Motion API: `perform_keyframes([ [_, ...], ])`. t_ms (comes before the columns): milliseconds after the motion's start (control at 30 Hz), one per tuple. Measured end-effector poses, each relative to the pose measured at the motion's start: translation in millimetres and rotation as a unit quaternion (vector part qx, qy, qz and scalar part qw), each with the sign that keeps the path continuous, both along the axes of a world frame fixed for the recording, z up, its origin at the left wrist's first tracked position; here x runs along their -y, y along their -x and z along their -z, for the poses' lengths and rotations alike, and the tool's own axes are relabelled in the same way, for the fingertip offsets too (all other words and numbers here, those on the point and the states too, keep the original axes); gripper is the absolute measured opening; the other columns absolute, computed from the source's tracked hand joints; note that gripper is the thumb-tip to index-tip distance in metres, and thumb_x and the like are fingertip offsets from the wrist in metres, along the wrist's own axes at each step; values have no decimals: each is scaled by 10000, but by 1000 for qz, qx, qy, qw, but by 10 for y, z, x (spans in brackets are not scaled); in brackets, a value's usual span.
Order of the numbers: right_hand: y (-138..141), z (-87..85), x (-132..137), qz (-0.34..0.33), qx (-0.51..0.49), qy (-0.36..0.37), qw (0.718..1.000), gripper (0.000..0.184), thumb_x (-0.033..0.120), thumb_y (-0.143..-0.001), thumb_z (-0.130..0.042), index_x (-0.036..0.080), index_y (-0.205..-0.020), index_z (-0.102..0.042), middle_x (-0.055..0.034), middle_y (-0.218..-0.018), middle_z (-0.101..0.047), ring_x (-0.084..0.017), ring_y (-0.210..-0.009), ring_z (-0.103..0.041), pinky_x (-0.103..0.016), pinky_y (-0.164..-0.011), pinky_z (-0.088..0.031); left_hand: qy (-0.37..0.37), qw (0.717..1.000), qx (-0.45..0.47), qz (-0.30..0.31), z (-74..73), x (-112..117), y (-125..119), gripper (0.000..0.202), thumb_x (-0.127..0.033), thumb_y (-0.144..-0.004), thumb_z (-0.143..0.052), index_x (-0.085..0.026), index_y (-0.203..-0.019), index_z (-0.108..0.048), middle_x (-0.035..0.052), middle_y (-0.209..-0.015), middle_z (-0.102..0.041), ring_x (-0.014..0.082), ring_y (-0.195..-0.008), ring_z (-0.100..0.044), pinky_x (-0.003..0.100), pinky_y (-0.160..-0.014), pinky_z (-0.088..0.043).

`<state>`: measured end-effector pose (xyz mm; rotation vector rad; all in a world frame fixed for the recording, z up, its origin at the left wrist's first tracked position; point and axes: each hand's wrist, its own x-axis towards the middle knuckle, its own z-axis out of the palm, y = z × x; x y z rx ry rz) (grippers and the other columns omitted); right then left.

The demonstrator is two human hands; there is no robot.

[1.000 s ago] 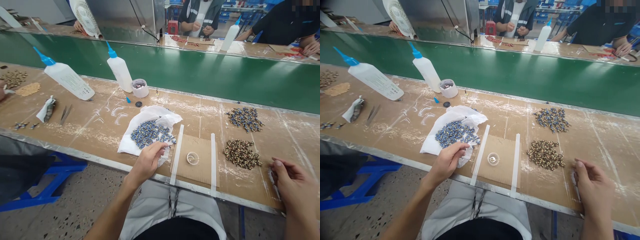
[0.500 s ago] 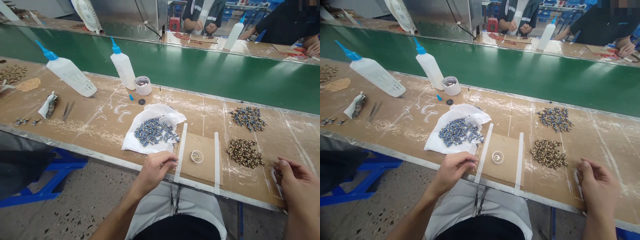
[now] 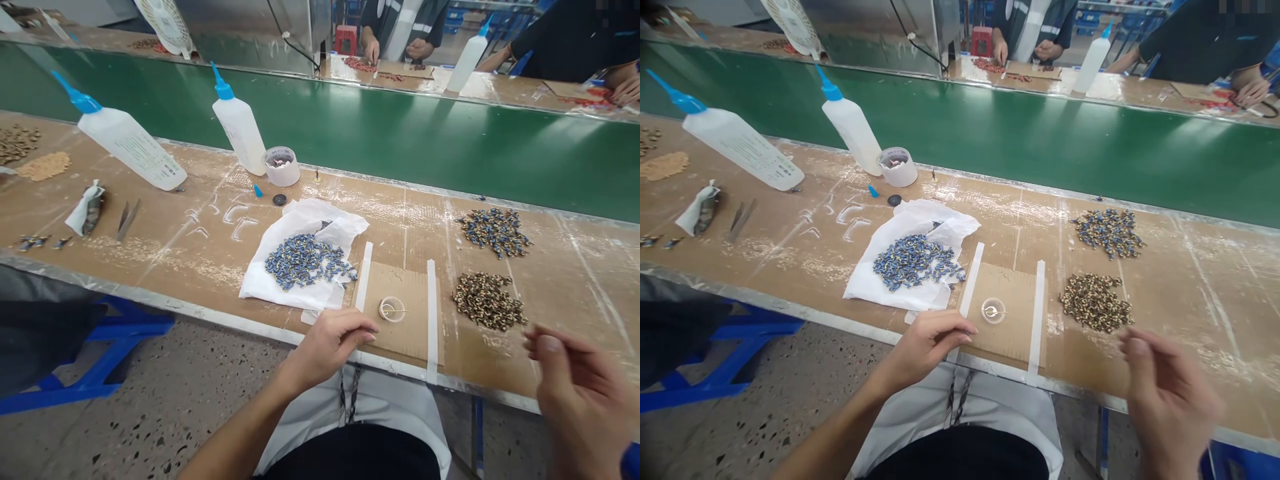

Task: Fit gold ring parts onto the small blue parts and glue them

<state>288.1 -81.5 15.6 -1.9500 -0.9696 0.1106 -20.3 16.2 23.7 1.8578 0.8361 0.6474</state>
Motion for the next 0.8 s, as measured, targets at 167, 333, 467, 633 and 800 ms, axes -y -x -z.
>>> perform_keyframes([
  [167, 430, 5, -279, -349, -13, 53, 936, 207, 336, -931, -611, 248, -1112, -658, -67, -971, -681, -201, -791, -661, -343, -707, -545, 1, 1000, 11, 6, 34, -29, -91, 130, -172, -962, -577, -156, -967, -705, 40, -893, -728, 149, -816, -651, 235, -765, -470],
  [333, 711, 2, -515, -414, -26, 36, 909, 138, 228, -966, -577, 230, -1088, -643, -32, -901, -634, -132, -657, -555, -272, -600, -452, -5, 1000, 22, 17, 52, -29, -132, 122, -152, -949, -591, -138, -963, -712, 43, -872, -727, 140, -785, -646, 224, -748, -464],
  [467, 791, -77, -563, -430, -15, 16, 903, 109, 173, -965, -572, 230, -992, -660, -25, -925, -655, -126, -705, -582, -249, -599, -438, 4, 1000, 21, 9, 57, -19, -112, 117, -153, -945, -596, -136, -964, -710, 39, -850, -712, 137, -771, -632, 222, -728, -453],
  [633, 874, -184, -671, -473, 6, 17, 881, 113, 153, -960, -583, 221, -1003, -662, -27, -953, -667, -142, -845, -637, -250, -720, -480, 36, 999, 22, 9, 56, -54, -103, 96, -150, -935, -607, -141, -954, -701, 29, -850, -696, 127, -765, -607, 211, -715, -439],
  [800, 926, -154, -830, -481, 64, 8, 874, 126, 109, -934, -596, 195, -964, -683, -47, -931, -631, -168, -854, -603, -282, -734, -475, 44, 999, 23, 2, 53, -62, -95, 68, -138, -913, -630, -138, -913, -698, 19, -813, -685, 121, -738, -587, 206, -700, -428],
])
